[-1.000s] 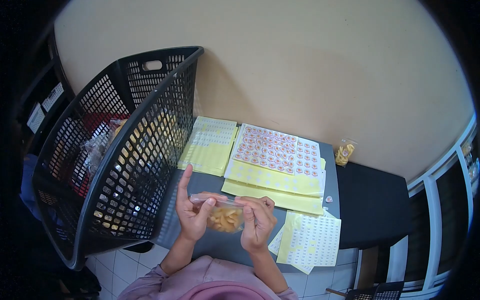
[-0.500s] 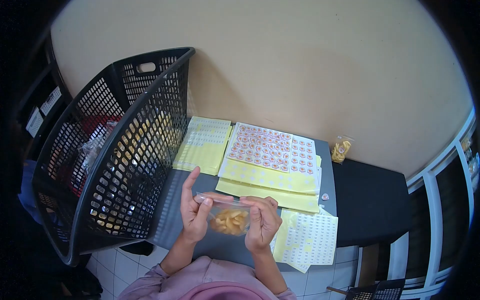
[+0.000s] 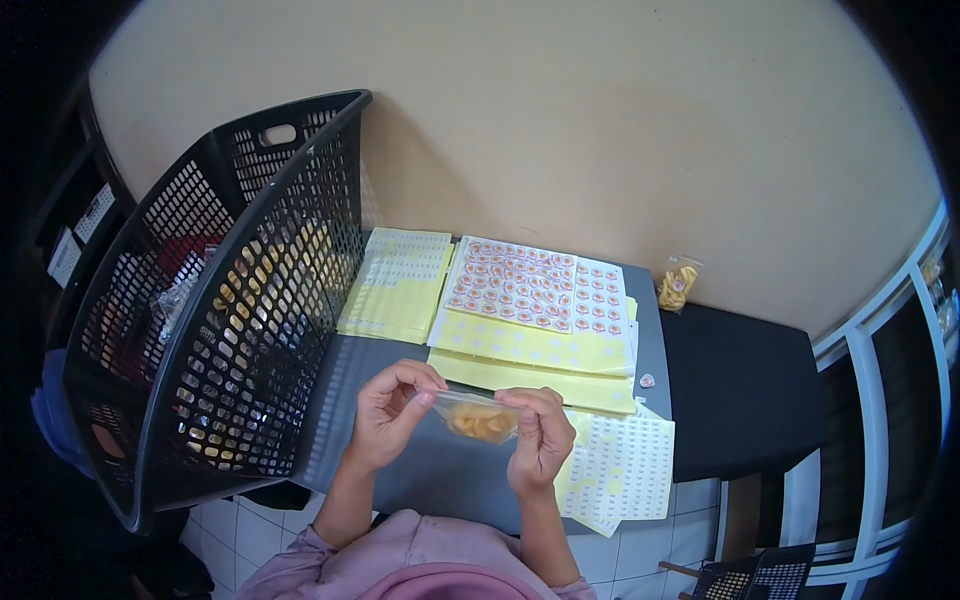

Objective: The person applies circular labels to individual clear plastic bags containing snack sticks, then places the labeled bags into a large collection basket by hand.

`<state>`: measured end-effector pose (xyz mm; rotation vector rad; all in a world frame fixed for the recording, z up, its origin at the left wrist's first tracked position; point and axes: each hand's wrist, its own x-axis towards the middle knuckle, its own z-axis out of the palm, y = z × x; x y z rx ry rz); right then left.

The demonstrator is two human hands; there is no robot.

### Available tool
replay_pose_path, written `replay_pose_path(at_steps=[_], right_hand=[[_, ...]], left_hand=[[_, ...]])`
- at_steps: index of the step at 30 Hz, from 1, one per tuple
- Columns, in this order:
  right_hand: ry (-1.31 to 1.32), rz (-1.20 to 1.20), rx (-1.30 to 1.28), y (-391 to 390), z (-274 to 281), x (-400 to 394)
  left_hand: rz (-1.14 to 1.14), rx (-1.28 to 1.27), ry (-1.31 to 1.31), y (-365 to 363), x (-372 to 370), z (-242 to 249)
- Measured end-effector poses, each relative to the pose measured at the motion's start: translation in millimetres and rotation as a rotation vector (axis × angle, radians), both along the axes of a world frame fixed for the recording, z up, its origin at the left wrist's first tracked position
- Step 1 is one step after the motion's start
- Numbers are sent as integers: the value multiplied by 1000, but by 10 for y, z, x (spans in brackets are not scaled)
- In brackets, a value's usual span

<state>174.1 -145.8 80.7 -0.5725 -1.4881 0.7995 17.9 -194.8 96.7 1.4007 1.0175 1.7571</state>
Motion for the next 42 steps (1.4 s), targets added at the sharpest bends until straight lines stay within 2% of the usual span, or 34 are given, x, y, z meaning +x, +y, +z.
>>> replay_pose_path(at_steps=[4,6,8,10,12,33,42], right_hand=[[-31,-4,4,-1,41,51],[-23,-35,-14,-20,164,71],[-360,-307,254,-58,354,79],[-455,-329,251,-114,428,49],[-674,-419,312,-137,457,20],[-656,-314,325,-86,375,-130],[-707,-355,327,2,337,-75]], left_hand=[[77,11,91,6,14,28],[202,137,220,19,31,32],[219,172,244,28,55,45],[238,206,270,25,79,56],[236,208,345,22,99,70],[308,209,510,8,112,101],[310,170,471,28,33,79]])
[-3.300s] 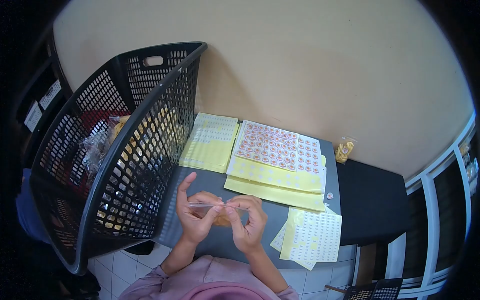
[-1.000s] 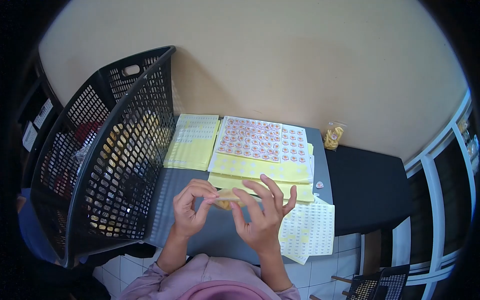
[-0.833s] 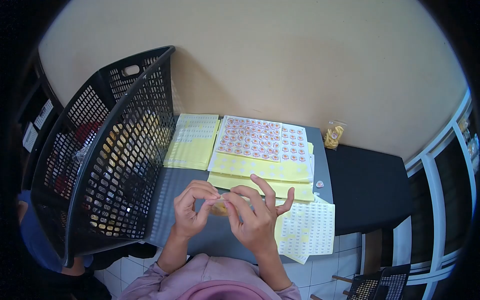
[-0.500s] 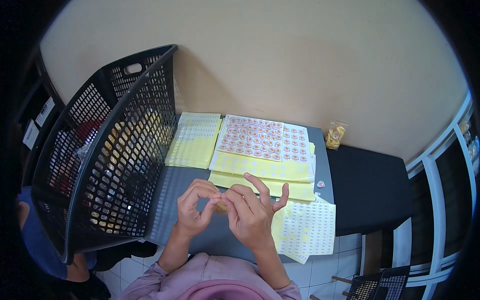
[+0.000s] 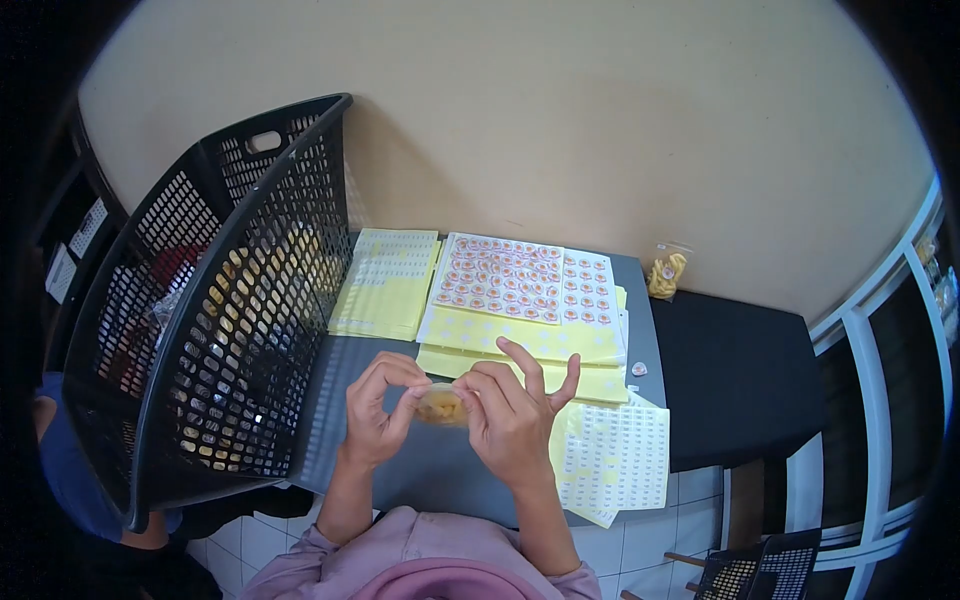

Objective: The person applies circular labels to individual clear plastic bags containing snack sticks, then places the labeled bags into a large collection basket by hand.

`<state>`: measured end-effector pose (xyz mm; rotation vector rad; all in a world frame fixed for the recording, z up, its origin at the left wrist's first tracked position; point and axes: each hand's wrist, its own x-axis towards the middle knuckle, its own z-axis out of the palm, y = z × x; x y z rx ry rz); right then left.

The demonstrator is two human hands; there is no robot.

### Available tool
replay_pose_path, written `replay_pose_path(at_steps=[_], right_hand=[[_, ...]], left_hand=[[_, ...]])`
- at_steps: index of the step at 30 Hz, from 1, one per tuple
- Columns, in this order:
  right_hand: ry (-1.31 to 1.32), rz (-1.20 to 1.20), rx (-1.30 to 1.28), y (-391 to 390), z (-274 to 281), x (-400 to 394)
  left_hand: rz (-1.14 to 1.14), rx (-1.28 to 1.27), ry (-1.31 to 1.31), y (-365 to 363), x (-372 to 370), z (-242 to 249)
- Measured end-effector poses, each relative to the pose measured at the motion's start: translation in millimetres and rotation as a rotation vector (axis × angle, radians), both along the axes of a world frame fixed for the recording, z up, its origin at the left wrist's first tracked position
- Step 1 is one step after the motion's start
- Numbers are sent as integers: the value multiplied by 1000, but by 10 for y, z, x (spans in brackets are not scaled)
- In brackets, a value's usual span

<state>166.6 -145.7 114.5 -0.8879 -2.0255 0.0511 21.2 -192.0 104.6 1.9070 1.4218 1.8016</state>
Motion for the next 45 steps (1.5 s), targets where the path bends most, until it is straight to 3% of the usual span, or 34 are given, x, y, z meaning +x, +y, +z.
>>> replay_pose_path(at_steps=[16,19,21,22,25,29,31,35,39,41,45], right_hand=[[-40,-72,2,21,-86,307],[-63,54,-152,-74,-165,424],[-69,87,-250,-42,-325,492],[-71,123,-340,-18,-425,512],[-111,128,-510,20,-745,517],[-272,48,-543,112,-824,525],[-280,39,-473,146,-783,505],[-232,61,-522,208,-731,475],[-107,62,-514,445,-880,526],[-26,85,-568,557,-828,532],[-34,53,-474,897,-779,476]], left_hand=[[-77,-80,-108,-53,-43,-116],[-143,-253,-177,-202,-99,-186],[-238,-541,-258,-235,-130,-256],[-240,-544,-260,-209,-153,-318],[-281,-927,-156,-56,-276,-552],[-71,-655,107,371,-310,-701],[113,-402,432,664,-378,-763],[56,-285,700,1012,-447,-826],[9,-393,531,1282,-437,-765],[36,-236,324,1418,-438,-728],[134,-273,259,1619,-498,-739]])
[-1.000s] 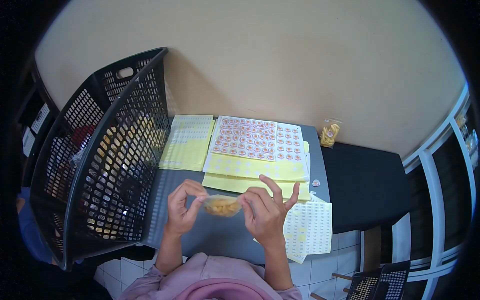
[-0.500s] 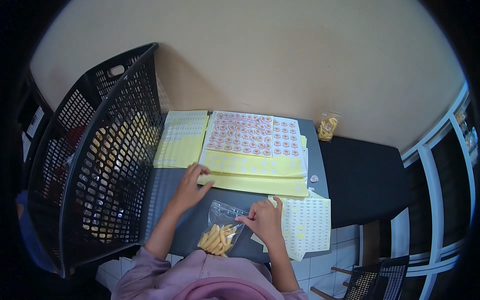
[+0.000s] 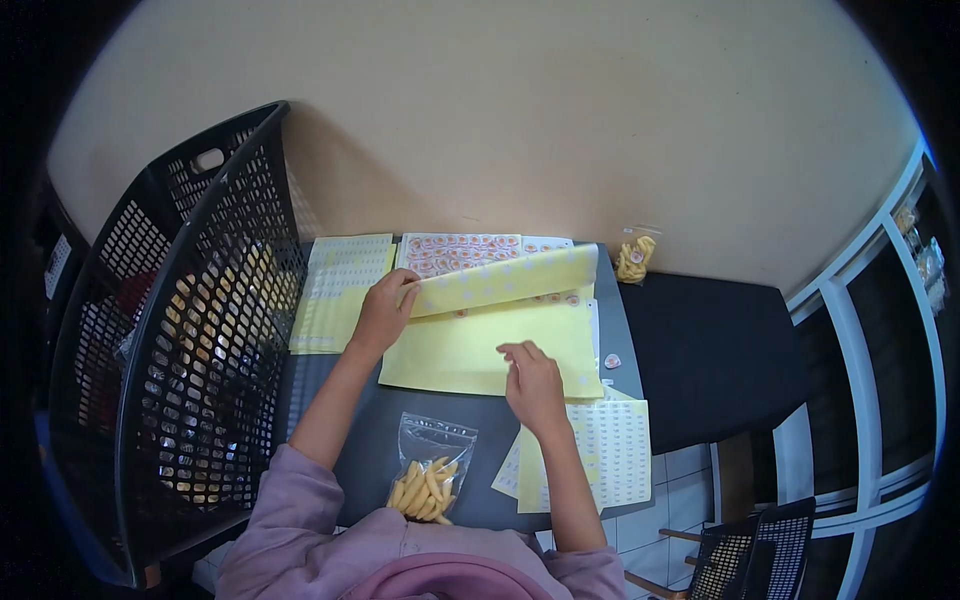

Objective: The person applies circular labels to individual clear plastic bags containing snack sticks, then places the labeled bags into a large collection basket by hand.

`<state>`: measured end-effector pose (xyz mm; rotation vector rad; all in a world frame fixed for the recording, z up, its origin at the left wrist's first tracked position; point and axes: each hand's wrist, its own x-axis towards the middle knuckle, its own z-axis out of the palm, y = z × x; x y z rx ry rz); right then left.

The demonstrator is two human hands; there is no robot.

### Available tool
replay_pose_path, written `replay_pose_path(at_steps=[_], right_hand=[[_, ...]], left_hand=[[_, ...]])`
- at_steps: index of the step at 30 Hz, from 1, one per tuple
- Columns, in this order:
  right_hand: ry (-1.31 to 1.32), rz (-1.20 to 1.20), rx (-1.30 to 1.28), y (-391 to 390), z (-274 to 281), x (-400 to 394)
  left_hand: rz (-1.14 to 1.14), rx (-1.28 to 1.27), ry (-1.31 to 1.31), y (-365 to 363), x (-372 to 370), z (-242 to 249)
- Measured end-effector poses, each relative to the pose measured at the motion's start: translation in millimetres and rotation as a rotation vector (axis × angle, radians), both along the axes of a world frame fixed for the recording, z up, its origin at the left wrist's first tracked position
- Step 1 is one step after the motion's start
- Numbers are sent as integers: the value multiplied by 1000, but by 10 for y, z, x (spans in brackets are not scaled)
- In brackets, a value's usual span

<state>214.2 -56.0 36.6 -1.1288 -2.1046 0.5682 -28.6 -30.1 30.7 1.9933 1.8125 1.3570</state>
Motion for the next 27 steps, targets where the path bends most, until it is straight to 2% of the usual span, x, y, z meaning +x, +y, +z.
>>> replay_pose_path(at_steps=[4,6,9,11,15,19,22,24,27], right_hand=[[-50,25,5,357,-152,-124],[-96,40,14,476,-201,-254],[-165,63,-3,612,-304,-466],[-39,-8,-54,691,-382,-586],[-101,3,87,835,-478,-702],[-179,1,172,836,-491,-734],[-171,0,139,803,-487,-738],[-97,-42,214,770,-470,-767],[-117,-60,137,716,-401,-809]], left_hand=[[88,55,-7,147,-57,-143],[300,104,78,167,-15,-154],[336,104,128,283,-52,-273],[364,139,138,381,-86,-416],[474,223,118,440,-72,-527],[509,257,63,472,-56,-593],[517,270,45,467,-54,-599],[501,277,49,468,-62,-593],[507,258,56,467,-53,-591]])
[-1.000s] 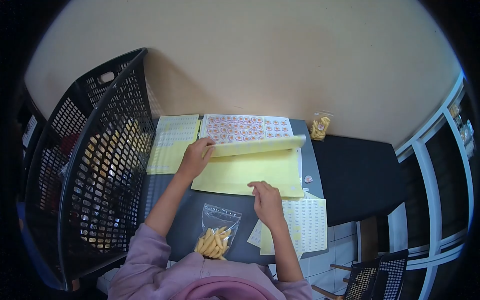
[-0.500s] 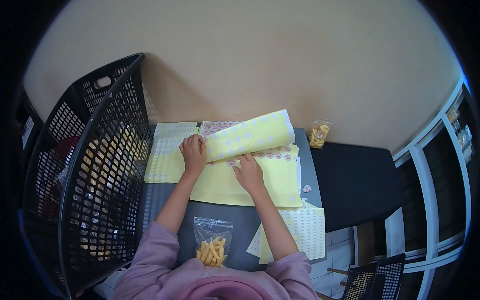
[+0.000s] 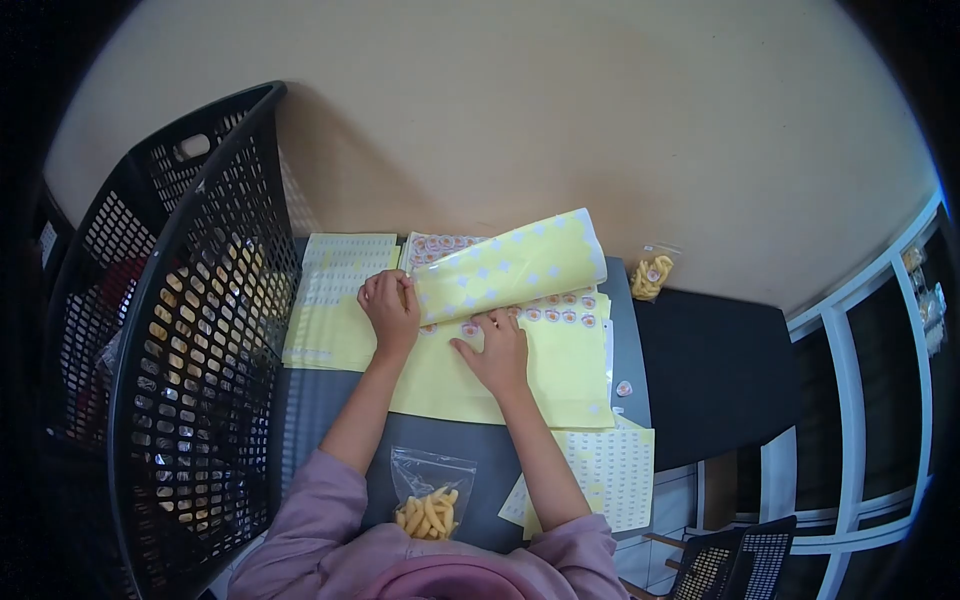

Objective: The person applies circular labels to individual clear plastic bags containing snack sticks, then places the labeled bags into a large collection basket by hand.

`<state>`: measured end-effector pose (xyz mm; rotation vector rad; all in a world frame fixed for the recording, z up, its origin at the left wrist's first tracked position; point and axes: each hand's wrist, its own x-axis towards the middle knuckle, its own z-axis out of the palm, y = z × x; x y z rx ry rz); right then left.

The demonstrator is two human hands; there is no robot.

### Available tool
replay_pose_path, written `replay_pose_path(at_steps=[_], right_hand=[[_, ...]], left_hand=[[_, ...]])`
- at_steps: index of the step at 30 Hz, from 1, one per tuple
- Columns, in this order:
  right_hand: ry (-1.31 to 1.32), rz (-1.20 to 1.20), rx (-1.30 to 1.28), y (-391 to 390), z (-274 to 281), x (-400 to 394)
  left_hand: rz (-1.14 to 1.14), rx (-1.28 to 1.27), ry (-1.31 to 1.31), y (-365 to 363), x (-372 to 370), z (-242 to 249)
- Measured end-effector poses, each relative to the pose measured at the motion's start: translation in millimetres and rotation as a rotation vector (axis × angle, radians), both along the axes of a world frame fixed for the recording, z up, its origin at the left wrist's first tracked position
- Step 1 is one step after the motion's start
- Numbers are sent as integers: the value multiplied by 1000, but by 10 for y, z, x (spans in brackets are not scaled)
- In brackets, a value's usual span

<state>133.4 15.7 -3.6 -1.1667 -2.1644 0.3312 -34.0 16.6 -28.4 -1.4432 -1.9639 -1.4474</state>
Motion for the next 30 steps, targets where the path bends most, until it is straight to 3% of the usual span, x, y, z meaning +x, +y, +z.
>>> replay_pose_path(at_steps=[18,25,28,30], right_hand=[[-72,-207,162,-21,-120,-188],[-55,-153,216,-17,-107,-210],[-46,-113,201,22,-134,-211],[48,-172,-101,26,-156,-224]], left_hand=[[-36,16,-9,-10,-9,23],[-36,-6,-15,-21,-4,35],[-35,-14,-3,-18,-9,34],[-37,-14,-3,-21,-10,32]])
